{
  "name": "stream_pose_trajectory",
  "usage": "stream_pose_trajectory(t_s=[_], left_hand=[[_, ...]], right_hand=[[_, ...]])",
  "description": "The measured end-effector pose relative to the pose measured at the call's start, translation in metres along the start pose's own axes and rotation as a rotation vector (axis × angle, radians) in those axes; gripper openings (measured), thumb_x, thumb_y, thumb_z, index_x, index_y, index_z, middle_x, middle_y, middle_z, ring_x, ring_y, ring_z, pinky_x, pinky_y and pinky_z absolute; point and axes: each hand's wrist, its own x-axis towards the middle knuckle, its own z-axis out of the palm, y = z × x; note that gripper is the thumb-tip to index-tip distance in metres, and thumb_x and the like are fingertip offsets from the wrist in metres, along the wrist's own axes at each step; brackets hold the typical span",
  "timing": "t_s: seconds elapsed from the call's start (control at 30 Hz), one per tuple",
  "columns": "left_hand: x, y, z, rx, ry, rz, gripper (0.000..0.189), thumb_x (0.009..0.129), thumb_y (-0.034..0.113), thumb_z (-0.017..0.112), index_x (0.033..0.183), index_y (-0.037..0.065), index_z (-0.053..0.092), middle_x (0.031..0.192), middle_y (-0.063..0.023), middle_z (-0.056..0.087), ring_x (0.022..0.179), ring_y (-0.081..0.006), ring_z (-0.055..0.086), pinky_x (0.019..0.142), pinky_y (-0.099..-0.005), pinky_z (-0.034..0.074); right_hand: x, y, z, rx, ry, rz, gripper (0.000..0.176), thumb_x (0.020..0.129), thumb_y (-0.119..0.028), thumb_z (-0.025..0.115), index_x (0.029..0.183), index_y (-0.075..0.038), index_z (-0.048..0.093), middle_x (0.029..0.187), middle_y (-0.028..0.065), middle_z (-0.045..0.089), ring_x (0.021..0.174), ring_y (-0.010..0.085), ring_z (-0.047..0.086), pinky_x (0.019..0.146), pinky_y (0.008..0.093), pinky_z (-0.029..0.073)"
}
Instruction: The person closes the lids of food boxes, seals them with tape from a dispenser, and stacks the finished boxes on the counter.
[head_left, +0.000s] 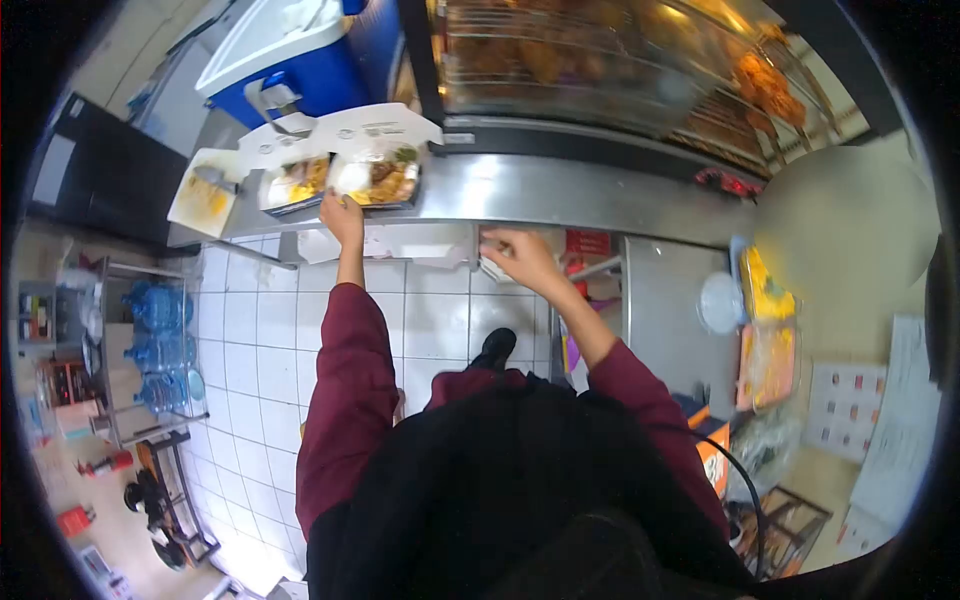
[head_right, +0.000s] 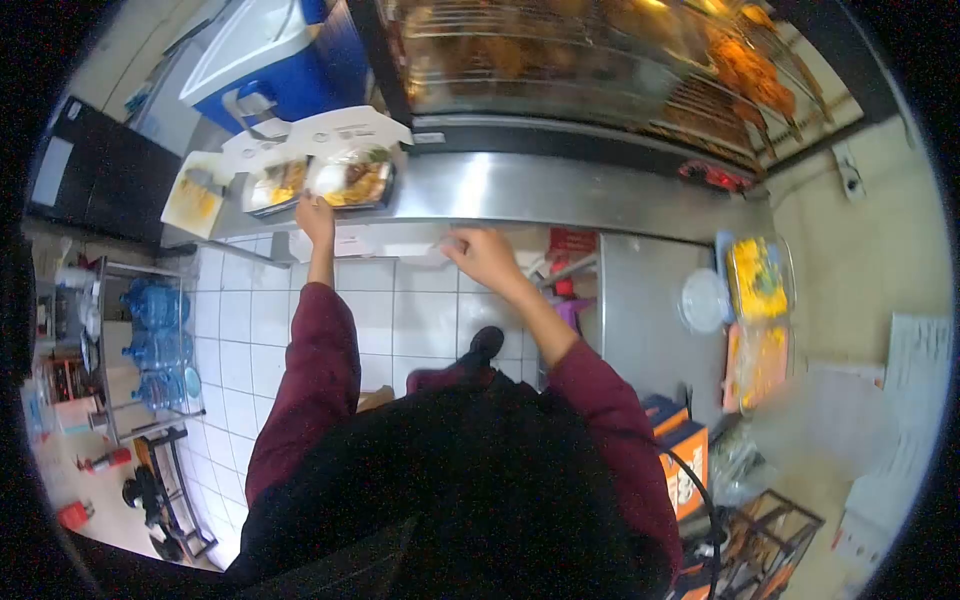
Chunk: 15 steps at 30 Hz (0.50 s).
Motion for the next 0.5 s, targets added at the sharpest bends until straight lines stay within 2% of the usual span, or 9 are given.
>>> stream_pose_trajectory(t_s=[0.03, 0.07, 0.13, 0.17, 0.27, 0.33, 0.37, 0.4, 0.5], left_hand=[[0.013, -0.015, 0.003, -0.003, -0.130, -0.062, 0.037, 0.077, 0.009, 0.058, 0.113, -0.002, 0.052, 0.109, -0.0246, 0.053, 0.094, -0.0394, 0.054, 0.083, -0.0457, 0.042], [0.016, -0.019, 0.004, -0.037, -0.059, -0.031, 0.035, 0.078, 0.010, 0.057, 0.111, -0.001, 0.053, 0.108, -0.0232, 0.053, 0.095, -0.0397, 0.054, 0.081, -0.0452, 0.043], [0.015, 0.004, -0.008, 0.031, 0.058, -0.026, 0.032, 0.078, 0.012, 0.056, 0.108, -0.001, 0.055, 0.097, -0.0217, 0.056, 0.091, -0.0388, 0.056, 0.079, -0.0443, 0.044], [0.015, 0.012, -0.013, 0.068, 0.109, -0.020, 0.031, 0.078, 0.012, 0.056, 0.106, -0.001, 0.056, 0.091, -0.0209, 0.058, 0.089, -0.0384, 0.056, 0.078, -0.0438, 0.045], [0.021, 0.011, -0.014, 0.067, 0.195, -0.020, 0.023, 0.078, 0.014, 0.057, 0.097, 0.001, 0.061, 0.082, -0.0190, 0.059, 0.084, -0.0372, 0.057, 0.073, -0.0431, 0.046], [0.037, 0.001, -0.020, 0.112, 0.014, -0.033, 0.021, 0.077, 0.016, 0.058, 0.093, 0.003, 0.063, 0.083, -0.0185, 0.059, 0.082, -0.0364, 0.058, 0.072, -0.0427, 0.047], [0.040, -0.003, -0.022, 0.129, -0.087, -0.040, 0.020, 0.077, 0.017, 0.059, 0.091, 0.004, 0.064, 0.084, -0.0182, 0.059, 0.081, -0.0360, 0.058, 0.072, -0.0426, 0.047], [0.046, 0.003, -0.024, 0.151, -0.084, 0.050, 0.019, 0.077, 0.020, 0.060, 0.082, 0.003, 0.066, 0.078, -0.0175, 0.061, 0.075, -0.0350, 0.060, 0.068, -0.0420, 0.048], [0.044, 0.011, -0.021, 0.098, -0.360, 0.109, 0.021, 0.076, 0.021, 0.061, 0.080, 0.001, 0.067, 0.071, -0.0176, 0.063, 0.067, -0.0352, 0.060, 0.064, -0.0434, 0.048]], right_hand=[[0.033, 0.004, 0.026, 0.079, -0.044, 0.067, 0.044, 0.082, -0.036, 0.063, 0.111, -0.003, 0.063, 0.072, 0.0116, 0.068, 0.061, 0.0227, 0.064, 0.062, 0.0346, 0.051], [0.065, 0.004, 0.048, 0.155, -0.088, 0.138, 0.048, 0.085, -0.035, 0.061, 0.116, 0.001, 0.059, 0.067, 0.0119, 0.067, 0.051, 0.0193, 0.063, 0.057, 0.0331, 0.051], [0.114, -0.009, 0.079, 0.150, -0.119, 0.304, 0.053, 0.088, -0.039, 0.056, 0.115, 0.006, 0.058, 0.060, 0.0106, 0.065, 0.044, 0.0187, 0.060, 0.053, 0.0341, 0.051], [0.136, -0.018, 0.086, 0.139, -0.169, 0.398, 0.051, 0.089, -0.041, 0.053, 0.102, 0.007, 0.063, 0.056, 0.0094, 0.063, 0.043, 0.0198, 0.060, 0.055, 0.0346, 0.052], [0.175, 0.003, 0.130, -0.085, -0.013, 0.239, 0.043, 0.088, -0.034, 0.052, 0.081, 0.006, 0.065, 0.062, 0.0164, 0.064, 0.052, 0.0313, 0.062, 0.059, 0.0397, 0.053], [0.175, 0.009, 0.136, -0.147, 0.055, 0.160, 0.039, 0.087, -0.028, 0.053, 0.074, 0.006, 0.064, 0.066, 0.0215, 0.063, 0.059, 0.0375, 0.063, 0.062, 0.0427, 0.053], [0.168, 0.011, 0.135, -0.106, 0.043, 0.170, 0.034, 0.085, -0.025, 0.053, 0.074, 0.006, 0.065, 0.069, 0.0235, 0.063, 0.064, 0.0391, 0.063, 0.064, 0.0447, 0.052], [0.161, 0.010, 0.127, -0.070, 0.037, 0.175, 0.030, 0.083, -0.021, 0.054, 0.075, 0.006, 0.065, 0.072, 0.0254, 0.063, 0.069, 0.0407, 0.063, 0.067, 0.0466, 0.052], [0.136, 0.023, 0.113, -0.001, 0.004, 0.270, 0.025, 0.081, -0.016, 0.055, 0.075, 0.006, 0.065, 0.076, 0.0275, 0.063, 0.074, 0.0430, 0.063, 0.069, 0.0481, 0.051]])
